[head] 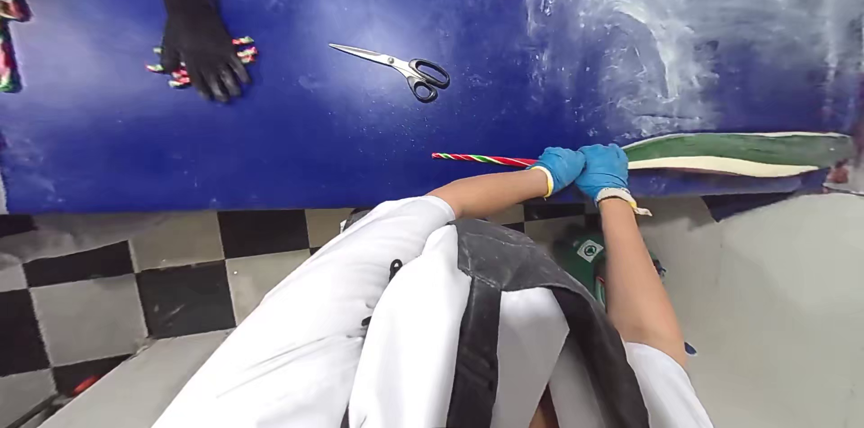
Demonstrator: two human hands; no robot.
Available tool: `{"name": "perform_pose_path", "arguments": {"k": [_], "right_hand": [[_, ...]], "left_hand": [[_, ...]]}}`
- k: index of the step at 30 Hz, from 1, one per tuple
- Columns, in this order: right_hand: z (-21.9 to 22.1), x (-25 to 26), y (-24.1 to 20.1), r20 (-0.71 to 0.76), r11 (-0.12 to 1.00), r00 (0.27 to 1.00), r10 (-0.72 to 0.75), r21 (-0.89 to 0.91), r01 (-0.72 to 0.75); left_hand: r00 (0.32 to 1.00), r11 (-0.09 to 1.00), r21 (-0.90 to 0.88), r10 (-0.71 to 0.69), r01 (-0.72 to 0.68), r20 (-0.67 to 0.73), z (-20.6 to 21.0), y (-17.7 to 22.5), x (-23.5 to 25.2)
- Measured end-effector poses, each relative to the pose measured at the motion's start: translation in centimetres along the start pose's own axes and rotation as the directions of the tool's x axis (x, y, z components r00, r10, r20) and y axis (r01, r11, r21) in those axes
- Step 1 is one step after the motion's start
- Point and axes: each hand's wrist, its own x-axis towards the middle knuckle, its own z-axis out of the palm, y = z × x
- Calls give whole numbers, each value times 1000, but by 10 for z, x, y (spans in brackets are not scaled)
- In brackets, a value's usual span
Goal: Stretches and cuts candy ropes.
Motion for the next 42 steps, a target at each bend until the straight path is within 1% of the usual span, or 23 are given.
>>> {"name": "perform_pose_path", "arguments": {"k": [3,6,9,14,16,18,20,22,24,25,26,27,28,29,31,32,33,34,35,37,39,40,42], "right_hand": [[-19,-8,-35,111,1000,994,-11,-5,12],[-18,-6,-54,204,998,978,-42,-29,49],[-14,0,-61,207,995,978,-6,-99,27],[-15,-1,-70,155,991,986,55,-128,-36],[-15,1,-72,164,992,983,80,-112,-62],[-19,1,-76,191,993,977,94,-88,-78],[-21,-1,-78,197,995,977,86,-74,-72],[-19,-2,-77,165,998,985,59,-45,-52],[-15,-2,-73,130,999,991,17,-30,-13],[-13,-2,-71,123,999,992,-1,-36,5],[-13,-2,-69,121,999,992,-15,-39,20],[-13,-2,-68,121,999,992,-26,-44,31],[-13,-2,-67,122,998,992,-34,-50,40],[-14,-1,-66,119,998,992,-41,-47,47],[-14,-2,-66,123,998,991,-51,-32,55],[-14,-2,-66,132,998,990,-54,-19,57],[-15,-2,-66,138,998,989,-55,-7,56],[-16,-1,-66,144,999,988,-54,3,54],[-16,-1,-67,146,999,988,-50,17,48],[-17,-1,-68,157,999,987,-38,42,32],[-17,-1,-68,161,998,986,-34,52,26],[-16,0,-68,158,998,987,-35,58,26],[-12,1,-66,136,996,990,-45,78,35]], "left_hand": [[992,999,-36,-24,29,121,-14,-17,-29],[978,1000,-29,13,-7,210,-17,-46,-50],[965,998,-53,38,-25,261,-28,-70,-90],[963,995,-77,82,-64,256,-48,-112,-185],[967,996,-76,62,-44,249,-60,-141,-229],[976,995,-101,5,17,219,-76,-183,-278],[983,974,-195,-83,116,166,-92,-235,-329],[969,916,-323,-205,240,137,-100,-285,-380],[917,842,-363,-379,399,126,-100,-318,-426],[850,801,-294,-518,522,99,-99,-324,-445],[739,726,-176,-673,665,17,-96,-323,-459],[595,603,-44,-795,797,-116,-91,-315,-465],[493,509,21,-822,861,-284,-79,-305,-465],[478,511,44,-767,858,-428,-62,-296,-460],[598,681,89,-564,727,-569,-21,-275,-432],[654,751,118,-473,650,-591,-3,-260,-409],[685,783,129,-436,609,-584,11,-246,-386],[670,780,160,-389,604,-633,23,-244,-363],[613,758,172,-349,630,-709,26,-251,-342],[517,686,129,-397,716,-758,-2,-268,-306],[440,607,43,-524,794,-729,-48,-287,-277],[403,585,4,-553,811,-729,-70,-298,-264],[345,590,-45,-530,806,-775,-107,-319,-245]]}}
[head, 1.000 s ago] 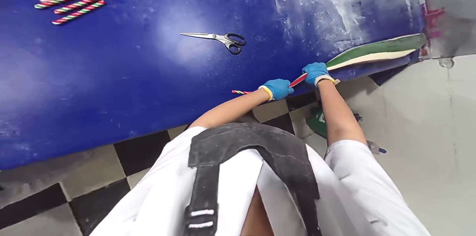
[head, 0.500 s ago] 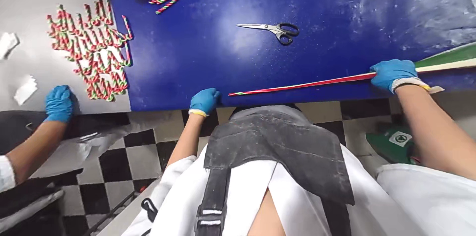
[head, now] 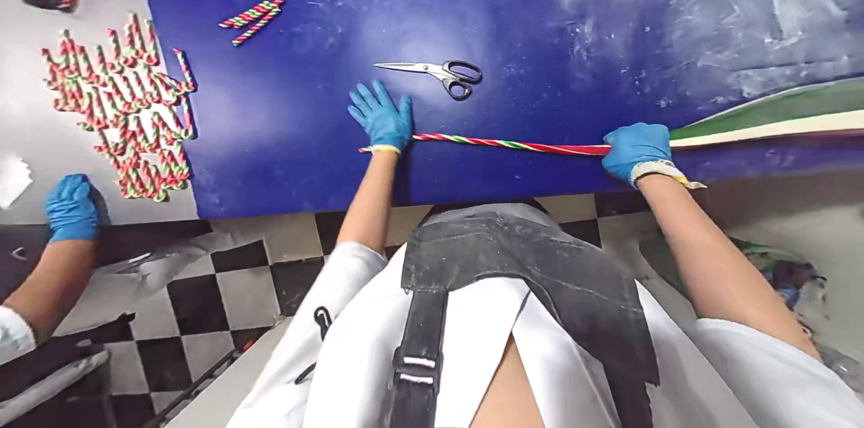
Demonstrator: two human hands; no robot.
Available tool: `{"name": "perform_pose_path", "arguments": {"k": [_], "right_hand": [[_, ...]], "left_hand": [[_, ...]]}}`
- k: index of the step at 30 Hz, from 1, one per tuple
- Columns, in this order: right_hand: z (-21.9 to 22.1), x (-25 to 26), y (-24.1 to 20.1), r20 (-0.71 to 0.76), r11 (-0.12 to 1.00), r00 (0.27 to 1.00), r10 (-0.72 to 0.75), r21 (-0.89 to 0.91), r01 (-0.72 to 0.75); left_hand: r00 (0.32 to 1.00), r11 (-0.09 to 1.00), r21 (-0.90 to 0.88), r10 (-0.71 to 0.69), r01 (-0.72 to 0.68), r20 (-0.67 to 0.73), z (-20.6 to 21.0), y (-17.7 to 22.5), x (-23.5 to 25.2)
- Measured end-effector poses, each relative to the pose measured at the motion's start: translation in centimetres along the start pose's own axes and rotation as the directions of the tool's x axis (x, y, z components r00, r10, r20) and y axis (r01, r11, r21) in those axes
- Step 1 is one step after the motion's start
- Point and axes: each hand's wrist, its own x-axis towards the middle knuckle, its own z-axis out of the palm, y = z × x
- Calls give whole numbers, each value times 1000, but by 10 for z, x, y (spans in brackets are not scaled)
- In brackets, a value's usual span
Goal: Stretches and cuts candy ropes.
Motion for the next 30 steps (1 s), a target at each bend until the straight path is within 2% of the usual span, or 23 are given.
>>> {"name": "perform_pose_path", "arguments": {"k": [3,4,5,6,7,9,10,11,13,14,15,17,19,21,22,25,28,30], "right_hand": [[1,1,4,-13,1000,1000,-21,20,21],[1,2,4,-16,999,1000,-27,23,27],[1,2,5,-22,999,999,-33,21,33],[2,1,4,-26,999,999,-39,18,39],[3,1,4,-29,999,999,-44,8,45],[1,1,5,-29,999,998,-48,-15,47],[-1,1,5,-17,999,999,-45,-26,44],[-3,0,4,-6,998,999,-48,-36,47],[-3,-4,-2,5,996,998,-56,-68,56],[-3,-6,-7,13,995,999,-52,-86,53],[-2,-9,-13,28,994,999,-45,-94,48],[1,-13,-23,36,995,999,-26,-95,29],[1,-17,-31,44,995,999,6,-105,-1],[-2,-19,-40,66,992,996,56,-116,-48],[-4,-19,-44,75,989,994,85,-129,-75],[-6,-15,-52,78,979,986,145,-155,-131],[4,-9,-49,38,981,988,149,-130,-143],[8,-6,-45,15,983,989,145,-120,-142]], "left_hand": [[973,997,-37,64,-74,-221,-3,10,38],[960,989,-64,110,-131,-257,-7,26,39],[955,969,-119,185,-217,-233,-13,53,29],[935,923,-182,311,-340,-169,-19,87,9],[868,837,-233,483,-496,-112,-20,124,-18],[606,587,-262,795,-766,9,-12,203,-76],[496,501,-265,864,-824,90,-5,238,-108],[438,471,-290,882,-833,173,1,264,-138],[439,534,-376,842,-757,313,6,289,-174],[438,577,-423,813,-699,384,3,289,-177],[401,603,-478,791,-639,462,-1,282,-174],[257,605,-597,782,-526,567,-11,254,-158],[142,564,-706,814,-428,564,-24,214,-144],[82,522,-750,838,-406,539,-42,166,-134],[75,515,-742,839,-430,539,-53,138,-128],[148,584,-663,792,-469,593,-77,27,-92],[278,754,-613,657,-237,701,-89,-103,-53],[389,853,-512,506,-99,769,-98,-183,-39]]}}
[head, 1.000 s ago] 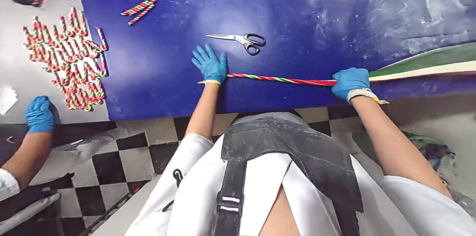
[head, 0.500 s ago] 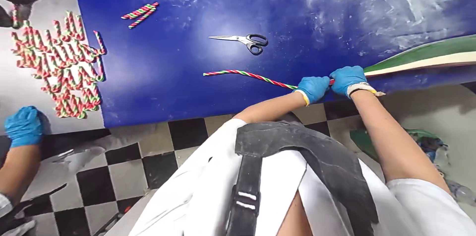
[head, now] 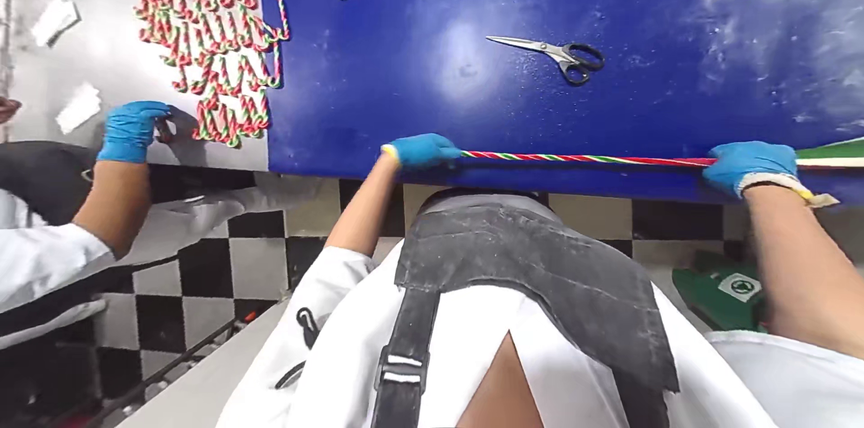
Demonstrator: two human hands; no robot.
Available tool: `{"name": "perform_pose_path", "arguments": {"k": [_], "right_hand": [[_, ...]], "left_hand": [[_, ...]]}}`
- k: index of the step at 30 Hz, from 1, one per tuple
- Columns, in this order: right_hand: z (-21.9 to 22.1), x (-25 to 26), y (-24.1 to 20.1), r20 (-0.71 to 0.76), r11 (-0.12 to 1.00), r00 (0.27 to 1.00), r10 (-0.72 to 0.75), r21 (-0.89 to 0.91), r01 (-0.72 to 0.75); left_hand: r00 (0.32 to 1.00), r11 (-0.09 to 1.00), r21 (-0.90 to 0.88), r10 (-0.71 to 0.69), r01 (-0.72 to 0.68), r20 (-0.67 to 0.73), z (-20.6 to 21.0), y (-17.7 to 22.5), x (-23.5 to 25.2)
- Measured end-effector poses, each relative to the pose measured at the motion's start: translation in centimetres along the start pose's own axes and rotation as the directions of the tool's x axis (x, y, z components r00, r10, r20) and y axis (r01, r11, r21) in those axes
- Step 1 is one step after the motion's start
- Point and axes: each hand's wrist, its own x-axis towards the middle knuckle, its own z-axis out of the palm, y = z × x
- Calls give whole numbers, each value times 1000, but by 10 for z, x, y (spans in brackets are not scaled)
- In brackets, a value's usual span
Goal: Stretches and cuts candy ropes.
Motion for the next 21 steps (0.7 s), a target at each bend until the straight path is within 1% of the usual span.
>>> {"name": "perform_pose_path", "arguments": {"k": [1,2,3,4,5,6,7,8,9,10,11,12,13,14,16,18,20,21], "right_hand": [[1,1,1,-4,1000,1000,3,3,-3],[2,2,1,-10,1000,1000,3,4,-3],[3,3,1,-14,1000,1000,-1,5,1],[4,2,2,-17,1000,1000,-5,8,5],[4,2,3,-15,1000,1000,-12,7,13],[2,2,4,-12,1000,1000,-21,10,21],[-1,1,3,-2,999,1000,-27,19,27],[-4,-1,1,24,999,999,-34,24,33],[-6,-2,2,33,999,999,-41,19,40],[-7,-2,2,34,999,998,-49,18,49],[-8,-3,2,35,998,998,-54,31,53],[-10,-4,2,37,997,998,-58,57,56],[-11,-5,1,46,996,997,-57,66,54],[-11,-5,1,48,996,997,-55,70,51],[-9,-6,1,35,996,998,-55,79,52],[-10,-6,2,38,995,997,-67,83,63],[-20,-7,3,92,993,991,-101,76,94],[-26,-9,3,127,989,982,-137,65,130]], "left_hand": [[988,992,19,-122,124,-94,-8,-28,-21],[940,955,57,-272,290,-208,-13,-49,-40],[841,877,82,-422,473,-339,-12,-60,-55],[705,778,81,-514,623,-489,-2,-62,-65],[593,725,71,-498,685,-633,15,-57,-67],[551,751,90,-393,655,-737,37,-50,-62],[563,807,168,-229,565,-794,61,-42,-49],[589,854,281,-36,438,-808,88,-32,-31],[613,868,387,129,310,-780,113,-18,-9],[622,859,457,231,231,-748,133,-1,13],[625,852,483,266,205,-734,144,14,34],[613,853,473,254,223,-748,147,27,53],[592,861,435,213,261,-777,139,36,70],[575,867,397,166,302,-801,123,42,86],[561,858,336,70,387,-825,79,52,117],[538,845,301,19,442,-843,36,59,145],[490,864,259,16,432,-871,-5,64,166],[452,878,231,19,419,-892,-21,66,172]]}}
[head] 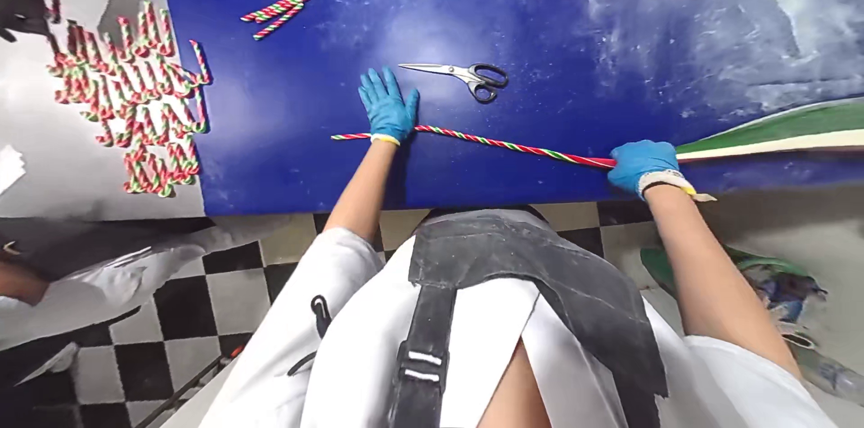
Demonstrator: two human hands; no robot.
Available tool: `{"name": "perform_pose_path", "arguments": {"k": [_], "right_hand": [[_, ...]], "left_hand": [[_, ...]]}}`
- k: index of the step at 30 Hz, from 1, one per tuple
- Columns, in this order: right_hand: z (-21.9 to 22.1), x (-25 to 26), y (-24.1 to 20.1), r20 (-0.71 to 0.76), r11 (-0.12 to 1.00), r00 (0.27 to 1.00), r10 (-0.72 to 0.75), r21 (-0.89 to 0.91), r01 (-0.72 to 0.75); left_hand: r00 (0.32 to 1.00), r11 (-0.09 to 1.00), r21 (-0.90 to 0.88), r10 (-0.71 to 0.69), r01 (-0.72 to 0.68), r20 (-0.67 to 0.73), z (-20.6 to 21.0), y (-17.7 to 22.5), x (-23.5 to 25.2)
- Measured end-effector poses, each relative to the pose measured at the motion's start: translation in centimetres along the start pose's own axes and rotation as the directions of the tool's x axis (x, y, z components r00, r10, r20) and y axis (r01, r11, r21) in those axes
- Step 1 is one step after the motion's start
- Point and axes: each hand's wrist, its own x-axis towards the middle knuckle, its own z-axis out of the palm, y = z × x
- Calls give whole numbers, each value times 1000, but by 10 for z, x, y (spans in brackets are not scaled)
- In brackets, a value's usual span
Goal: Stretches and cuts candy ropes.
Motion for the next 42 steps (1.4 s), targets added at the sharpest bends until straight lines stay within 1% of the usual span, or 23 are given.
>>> {"name": "perform_pose_path", "arguments": {"k": [2,4,6,7,8,9,11,13,16,17,19,22,25,26,27,28,29,30,32,34,36,39,42], "right_hand": [[-7,-1,-4,46,995,994,-100,14,99],[-8,3,-13,63,980,980,-191,66,186],[-11,8,-28,63,959,964,-257,137,247],[-12,8,-37,61,947,957,-285,172,271],[-13,8,-49,58,933,947,-316,202,299],[-14,7,-61,57,918,934,-352,214,333],[-13,4,-85,64,909,917,-395,172,380],[-9,0,-99,77,920,919,-387,93,380],[-5,-2,-102,70,937,935,-348,40,346],[-5,-3,-103,66,945,943,-327,39,325],[-6,-4,-107,63,956,954,-294,44,292],[-6,-2,-111,76,960,957,-279,38,277],[-9,-2,-118,104,962,958,-267,-18,271],[-10,-2,-121,110,964,960,-256,-46,262],[-11,-2,-123,116,964,962,-245,-73,254],[-12,-2,-125,124,965,964,-236,-87,248],[-13,-1,-126,130,965,964,-232,-90,245],[-14,-1,-127,135,966,964,-231,-87,244],[-14,-3,-127,138,966,963,-232,-86,245],[-14,-2,-126,139,966,963,-233,-80,245],[-15,-2,-127,139,969,964,-227,-71,238],[-20,-1,-130,161,973,964,-210,-58,222],[-23,-2,-134,198,977,960,-200,-33,210]], "left_hand": [[994,1000,-23,-6,4,-112,-4,1,28],[980,997,-43,60,-69,-191,-9,20,41],[967,960,-156,211,-233,-141,-21,72,23],[935,909,-216,346,-356,-80,-24,103,0],[859,826,-259,512,-500,-26,-24,133,-28],[751,732,-274,658,-623,51,-22,159,-59],[565,615,-297,789,-731,242,-12,191,-115],[492,641,-375,761,-670,423,-13,182,-145],[443,682,-465,726,-564,526,-28,100,-138],[456,701,-463,709,-543,538,-36,62,-131],[526,760,-431,649,-487,549,-53,-21,-119],[626,881,-390,467,-267,625,-84,-139,-110],[690,976,-216,149,11,708,-107,-248,-116],[727,989,-104,-4,103,686,-114,-272,-125],[784,984,14,-150,178,603,-118,-284,-137],[854,971,97,-240,220,461,-117,-285,-153],[921,972,105,-235,212,311,-108,-278,-170],[964,986,62,-162,152,212,-94,-268,-187],[990,1000,-23,5,-2,139,-60,-236,-212],[995,999,-4,51,-51,84,-34,-208,-214],[999,1000,15,8,-8,48,-27,-197,-178],[998,999,23,-47,46,35,-29,-192,-85],[981,993,30,-120,117,154,-43,-183,-11]]}}
